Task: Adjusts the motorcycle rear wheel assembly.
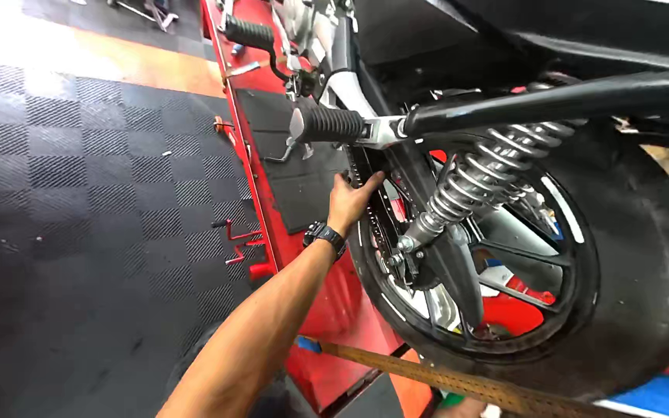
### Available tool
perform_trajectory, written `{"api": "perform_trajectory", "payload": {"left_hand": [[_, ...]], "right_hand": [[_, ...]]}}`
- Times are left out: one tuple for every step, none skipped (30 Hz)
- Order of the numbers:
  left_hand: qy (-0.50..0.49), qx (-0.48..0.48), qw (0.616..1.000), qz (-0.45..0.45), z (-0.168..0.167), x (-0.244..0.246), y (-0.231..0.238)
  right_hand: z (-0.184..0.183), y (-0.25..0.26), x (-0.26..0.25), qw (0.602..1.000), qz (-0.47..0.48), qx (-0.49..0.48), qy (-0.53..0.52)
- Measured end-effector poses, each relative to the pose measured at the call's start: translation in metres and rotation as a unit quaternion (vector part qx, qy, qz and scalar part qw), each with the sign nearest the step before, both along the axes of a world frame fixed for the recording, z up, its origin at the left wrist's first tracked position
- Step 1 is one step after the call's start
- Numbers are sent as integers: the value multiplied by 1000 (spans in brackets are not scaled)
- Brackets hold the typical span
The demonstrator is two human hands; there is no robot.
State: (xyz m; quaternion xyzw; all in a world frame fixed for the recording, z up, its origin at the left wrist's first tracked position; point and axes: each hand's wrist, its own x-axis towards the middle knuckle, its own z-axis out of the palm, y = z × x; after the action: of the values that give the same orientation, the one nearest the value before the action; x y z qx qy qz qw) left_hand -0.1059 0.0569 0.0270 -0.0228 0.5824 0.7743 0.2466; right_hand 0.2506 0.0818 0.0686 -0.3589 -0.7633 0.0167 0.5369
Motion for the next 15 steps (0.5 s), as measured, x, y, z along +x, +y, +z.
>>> {"api": "perform_trajectory", "payload": {"left_hand": [[8, -9, 1000, -1, -1, 1, 0], [17, -19, 1000, 2, -1, 1, 0], [27, -29, 999, 4, -1, -1, 0], [35, -38, 999, 1, 0, -1, -1], [38, -46, 998, -7, 2, 0, -3], [40, -54, 998, -17, 5, 1, -5], [43, -61, 997, -24, 8, 1, -6], [47, -70, 996, -29, 10, 0, -8], [51, -79, 995, -31, 12, 0, -9], [52, -84, 995, -30, 13, 0, -9], [50, -85, 995, -29, 13, 2, -9], [48, -85, 995, -28, 13, 4, -8], [48, -88, 995, -23, 14, 5, -8], [51, -90, 994, -20, 14, 3, -7], [55, -93, 994, -19, 13, 3, -7]], "right_hand": [[-3, -6, -6, 999, 35, -20, -11], [-4, -11, -17, 995, 76, -59, -33], [-5, -13, -32, 985, 117, -109, -62], [-7, -13, -46, 974, 140, -152, -98], [-10, -12, -57, 964, 146, -176, -138], [-13, -9, -67, 957, 144, -178, -178], [-18, -4, -75, 956, 138, -155, -208], [-21, 1, -81, 955, 128, -128, -234], [-24, 4, -86, 953, 116, -109, -258], [-26, 6, -89, 951, 106, -94, -275], [-28, 9, -90, 951, 97, -77, -284], [-30, 11, -91, 950, 86, -63, -294], [-30, 12, -94, 949, 78, -55, -300], [-31, 13, -97, 949, 74, -50, -302], [-33, 13, -97, 949, 71, -41, -303]]}}
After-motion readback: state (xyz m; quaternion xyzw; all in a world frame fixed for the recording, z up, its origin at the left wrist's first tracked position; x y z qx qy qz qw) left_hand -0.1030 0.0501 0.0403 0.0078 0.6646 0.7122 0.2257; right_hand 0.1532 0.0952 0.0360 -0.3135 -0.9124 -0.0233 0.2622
